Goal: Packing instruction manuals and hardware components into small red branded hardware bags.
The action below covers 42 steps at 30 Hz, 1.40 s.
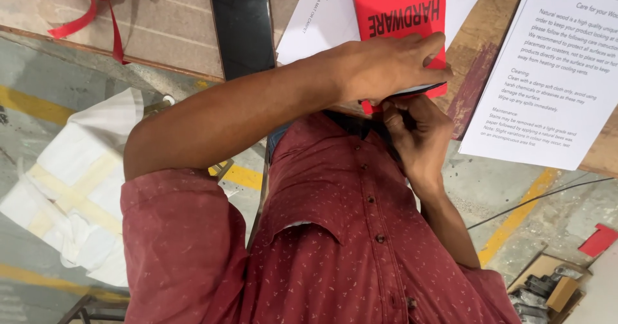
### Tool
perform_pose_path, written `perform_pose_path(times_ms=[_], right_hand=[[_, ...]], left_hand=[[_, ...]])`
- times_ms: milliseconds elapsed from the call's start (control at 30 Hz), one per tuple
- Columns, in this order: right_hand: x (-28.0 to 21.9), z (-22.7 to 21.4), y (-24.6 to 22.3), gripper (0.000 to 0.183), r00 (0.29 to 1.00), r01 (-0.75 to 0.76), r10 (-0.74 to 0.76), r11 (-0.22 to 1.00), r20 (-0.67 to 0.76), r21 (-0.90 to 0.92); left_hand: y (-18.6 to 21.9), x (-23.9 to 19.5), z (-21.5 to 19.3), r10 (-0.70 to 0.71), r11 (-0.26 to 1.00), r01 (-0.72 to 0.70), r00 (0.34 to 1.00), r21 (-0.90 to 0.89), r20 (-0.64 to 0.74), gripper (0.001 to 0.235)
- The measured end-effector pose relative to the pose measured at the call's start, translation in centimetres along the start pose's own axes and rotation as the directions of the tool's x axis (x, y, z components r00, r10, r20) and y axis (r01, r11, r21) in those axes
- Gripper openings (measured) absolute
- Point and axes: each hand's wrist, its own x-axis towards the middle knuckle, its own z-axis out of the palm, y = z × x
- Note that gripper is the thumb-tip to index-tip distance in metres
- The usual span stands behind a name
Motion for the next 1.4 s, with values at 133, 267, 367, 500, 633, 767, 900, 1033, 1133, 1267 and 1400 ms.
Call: perform_pose_path(times_ms=[133, 267, 367, 500, 633, 767, 900, 1033, 1133, 1267, 1400], right_hand=[[0.1, -1.0, 1.7, 0.006, 0.999, -0.037, 0.039, 0.996, -0.024, 0.084], [0.5, -2.0, 2.6, 0.005, 0.985, -0.082, 0.085, 0.996, -0.148, 0.027], [0.5, -2.3, 3.5, 0.005, 0.987, -0.06, 0.066, 0.997, -0.144, 0.046], [0.6, -2.3, 3.2, 0.009, 0.985, -0.087, 0.095, 0.994, -0.142, 0.062], [0.5, -3.7, 4.7, 0.009, 0.965, -0.064, 0.089, 0.992, -0.247, 0.106], [0.7, -4.8, 5.6, 0.015, 0.94, -0.057, 0.024, 0.994, -0.339, -0.089], [0.9, -4.6, 6.4, 0.028, 0.949, -0.063, 0.01, 0.986, -0.316, -0.155], [1.5, -4.9, 5.1, 0.017, 0.95, -0.102, 0.057, 0.986, -0.306, -0.134], [1.6, -4.9, 4.7, 0.014, 0.95, -0.136, 0.128, 0.991, -0.284, -0.011], [2.4, -4.2, 1.7, 0.022, 0.968, 0.018, -0.045, 0.994, -0.246, -0.109], [3.2, -3.9, 3.3, 0.026, 0.986, -0.003, -0.02, 0.99, -0.166, -0.143]], left_hand=[[-0.2, 0.3, 0.9, 0.003, 1.0, -0.003, 1.0, 0.028, -0.012, 0.064], [-0.4, 0.5, 1.7, 0.004, 0.998, -0.001, 0.999, 0.062, -0.054, 0.061], [-0.2, 0.6, 1.7, -0.003, 0.996, 0.008, 0.998, 0.09, -0.056, 0.066], [-0.4, 0.6, 2.2, -0.016, 0.994, 0.022, 0.999, 0.111, -0.048, 0.075], [0.1, 0.4, 1.6, -0.018, 0.991, 0.02, 1.0, 0.134, -0.015, 0.082], [0.1, 0.8, 1.2, -0.017, 0.986, 0.014, 1.0, 0.166, 0.014, 0.09], [-0.7, 0.6, 1.4, -0.025, 0.994, 0.019, 0.999, 0.106, 0.047, 0.108], [-0.5, -0.1, -0.1, 0.015, 1.0, -0.017, 0.996, 0.023, 0.084, 0.137], [0.7, -1.1, -1.7, -0.029, 0.993, 0.049, 0.982, -0.105, 0.184, 0.159], [0.5, -2.4, -0.3, -0.027, 0.987, 0.04, 0.996, -0.155, 0.082, 0.141], [0.2, -3.5, 0.6, 0.024, 0.994, -0.029, 0.999, -0.11, -0.044, 0.112]])
